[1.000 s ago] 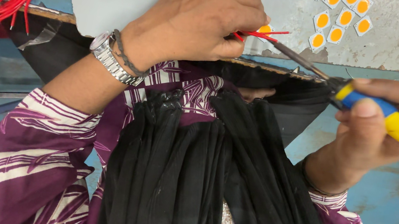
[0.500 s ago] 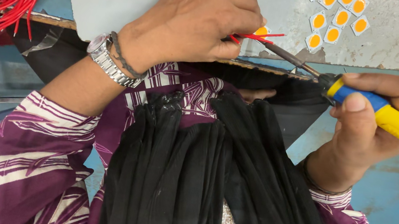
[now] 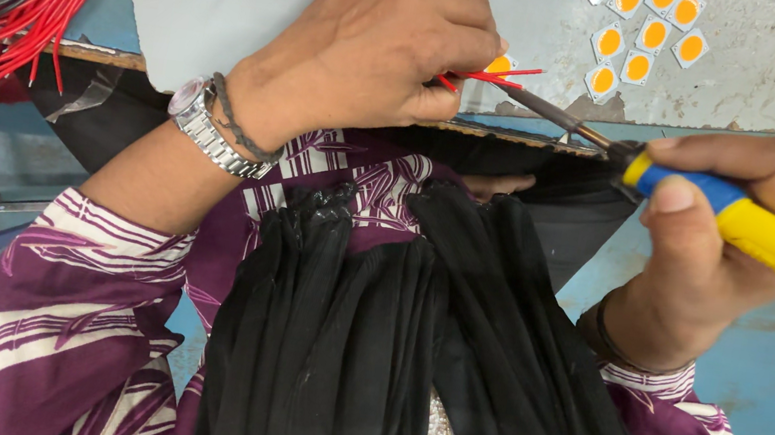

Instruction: The person strips insulation from the ends of red wires using pliers, dips the exposed ends into a small cup of flux, and solders each wire end onto the contact pads of orange LED chips laid on the work board, working through the wires one at a time.

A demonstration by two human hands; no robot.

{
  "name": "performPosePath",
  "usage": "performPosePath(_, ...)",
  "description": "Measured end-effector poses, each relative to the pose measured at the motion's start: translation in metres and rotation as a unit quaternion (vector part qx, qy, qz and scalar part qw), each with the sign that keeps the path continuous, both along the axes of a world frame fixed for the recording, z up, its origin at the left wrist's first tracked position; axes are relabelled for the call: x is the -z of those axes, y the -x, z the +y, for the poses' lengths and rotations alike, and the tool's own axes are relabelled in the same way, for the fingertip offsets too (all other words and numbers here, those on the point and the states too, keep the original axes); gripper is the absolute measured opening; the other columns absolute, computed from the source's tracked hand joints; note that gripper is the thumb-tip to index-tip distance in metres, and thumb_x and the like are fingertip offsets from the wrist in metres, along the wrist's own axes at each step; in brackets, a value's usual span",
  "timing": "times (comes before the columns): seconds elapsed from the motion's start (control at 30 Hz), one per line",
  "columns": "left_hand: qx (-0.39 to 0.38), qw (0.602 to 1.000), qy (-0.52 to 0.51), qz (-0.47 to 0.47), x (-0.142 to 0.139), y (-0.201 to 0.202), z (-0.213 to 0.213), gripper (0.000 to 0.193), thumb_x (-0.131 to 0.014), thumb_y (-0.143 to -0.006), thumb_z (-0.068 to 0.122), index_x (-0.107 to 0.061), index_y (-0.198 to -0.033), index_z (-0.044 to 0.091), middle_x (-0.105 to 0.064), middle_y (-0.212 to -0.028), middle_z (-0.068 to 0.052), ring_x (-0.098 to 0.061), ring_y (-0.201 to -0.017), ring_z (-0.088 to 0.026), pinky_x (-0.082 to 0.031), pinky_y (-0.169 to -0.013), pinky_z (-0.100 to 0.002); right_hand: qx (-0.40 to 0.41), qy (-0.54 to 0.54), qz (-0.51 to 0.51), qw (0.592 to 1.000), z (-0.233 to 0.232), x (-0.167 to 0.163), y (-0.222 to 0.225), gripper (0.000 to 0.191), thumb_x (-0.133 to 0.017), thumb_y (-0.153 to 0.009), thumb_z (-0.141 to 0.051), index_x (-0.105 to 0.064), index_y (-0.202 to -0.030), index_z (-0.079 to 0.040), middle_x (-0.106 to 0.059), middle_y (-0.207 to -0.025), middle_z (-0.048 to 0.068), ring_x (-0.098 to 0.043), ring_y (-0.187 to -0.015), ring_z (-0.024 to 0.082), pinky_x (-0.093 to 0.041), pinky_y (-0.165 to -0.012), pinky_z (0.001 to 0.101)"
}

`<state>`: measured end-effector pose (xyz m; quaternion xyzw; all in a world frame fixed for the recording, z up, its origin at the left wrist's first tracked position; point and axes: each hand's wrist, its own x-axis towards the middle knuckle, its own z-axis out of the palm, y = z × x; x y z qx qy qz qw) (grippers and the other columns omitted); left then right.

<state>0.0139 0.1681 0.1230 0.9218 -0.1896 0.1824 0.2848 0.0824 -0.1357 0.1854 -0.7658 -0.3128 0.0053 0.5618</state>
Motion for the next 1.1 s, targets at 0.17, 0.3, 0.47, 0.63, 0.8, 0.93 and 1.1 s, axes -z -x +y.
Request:
performPosePath(0.17, -0.001, 1.000, 0.003, -0.004, 0.000, 0.002, 0.000, 0.023, -0.075, -0.084, 0.018, -0.071, -0.105, 0.011, -0.067, -0.101, 0.002, -0.063, -0.074, -0.026, -0.042, -0.058, -0.040, 0.010, -0.013, 0.008, 1.000, -0.001, -0.001, -0.005, 0.044, -0.078, -0.104, -0.034, -0.065, -0.107, 0.008, -0.067, -0.088, 0.014, -0.057, -0.058, 0.012, -0.045, -0.056, 0.0194)
performPosePath(0.3, -0.004, 1.000, -0.003, -0.003, 0.000, 0.000, -0.001, 0.021, -0.075, -0.083, 0.017, -0.071, -0.103, 0.011, -0.067, -0.100, 0.002, -0.063, -0.072, -0.026, -0.042, -0.057, -0.039, 0.003, -0.008, 0.003, 1.000, 0.000, -0.001, -0.001, 0.042, -0.079, -0.108, -0.030, -0.067, -0.106, 0.010, -0.068, -0.091, 0.015, -0.058, -0.061, 0.014, -0.046, -0.059, 0.0205)
performPosePath(0.47, -0.002, 1.000, 0.004, -0.010, 0.001, 0.000, 0.000, 0.021, -0.075, -0.084, 0.018, -0.071, -0.103, 0.011, -0.067, -0.100, 0.002, -0.063, -0.072, -0.026, -0.042, -0.057, -0.039, -0.013, 0.005, 0.004, 1.000, 0.004, -0.004, -0.002, 0.041, -0.080, -0.109, -0.030, -0.068, -0.106, 0.010, -0.069, -0.093, 0.015, -0.062, -0.063, 0.014, -0.049, -0.061, 0.0209)
performPosePath(0.63, -0.001, 1.000, 0.007, -0.007, 0.001, 0.000, 0.001, 0.021, -0.076, -0.085, 0.018, -0.071, -0.104, 0.011, -0.067, -0.098, 0.001, -0.063, -0.073, -0.026, -0.042, -0.058, -0.040, -0.039, 0.027, -0.029, 0.998, 0.008, -0.007, -0.006, 0.041, -0.078, -0.110, -0.032, -0.069, -0.106, 0.008, -0.072, -0.093, 0.014, -0.065, -0.066, 0.013, -0.051, -0.065, 0.0201)
performPosePath(0.8, -0.003, 1.000, 0.013, -0.007, 0.002, 0.001, 0.001, 0.027, -0.077, -0.084, 0.020, -0.072, -0.108, 0.010, -0.067, -0.098, 0.000, -0.064, -0.074, -0.027, -0.043, -0.059, -0.040, -0.040, 0.074, -0.051, 0.995, 0.011, -0.016, -0.003, 0.039, -0.076, -0.109, -0.030, -0.070, -0.105, 0.008, -0.074, -0.094, 0.014, -0.067, -0.071, 0.014, -0.049, -0.067, 0.0201)
performPosePath(0.93, -0.001, 1.000, 0.012, -0.008, 0.001, 0.001, 0.002, 0.027, -0.076, -0.085, 0.019, -0.073, -0.110, 0.010, -0.068, -0.098, 0.000, -0.064, -0.076, -0.027, -0.044, -0.060, -0.040, -0.062, 0.113, -0.073, 0.989, 0.013, -0.027, -0.005, 0.038, -0.075, -0.110, -0.029, -0.071, -0.104, 0.008, -0.074, -0.096, 0.015, -0.069, -0.076, 0.016, -0.048, -0.069, 0.0205)
performPosePath(1.1, -0.003, 1.000, 0.009, -0.006, 0.000, 0.000, 0.000, 0.026, -0.076, -0.084, 0.019, -0.073, -0.108, 0.010, -0.068, -0.097, 0.000, -0.064, -0.074, -0.027, -0.044, -0.059, -0.040, -0.072, 0.138, -0.106, 0.982, 0.015, -0.031, -0.004, 0.034, -0.074, -0.109, -0.025, -0.072, -0.103, 0.009, -0.073, -0.094, 0.017, -0.067, -0.074, 0.017, -0.045, -0.067, 0.0213)
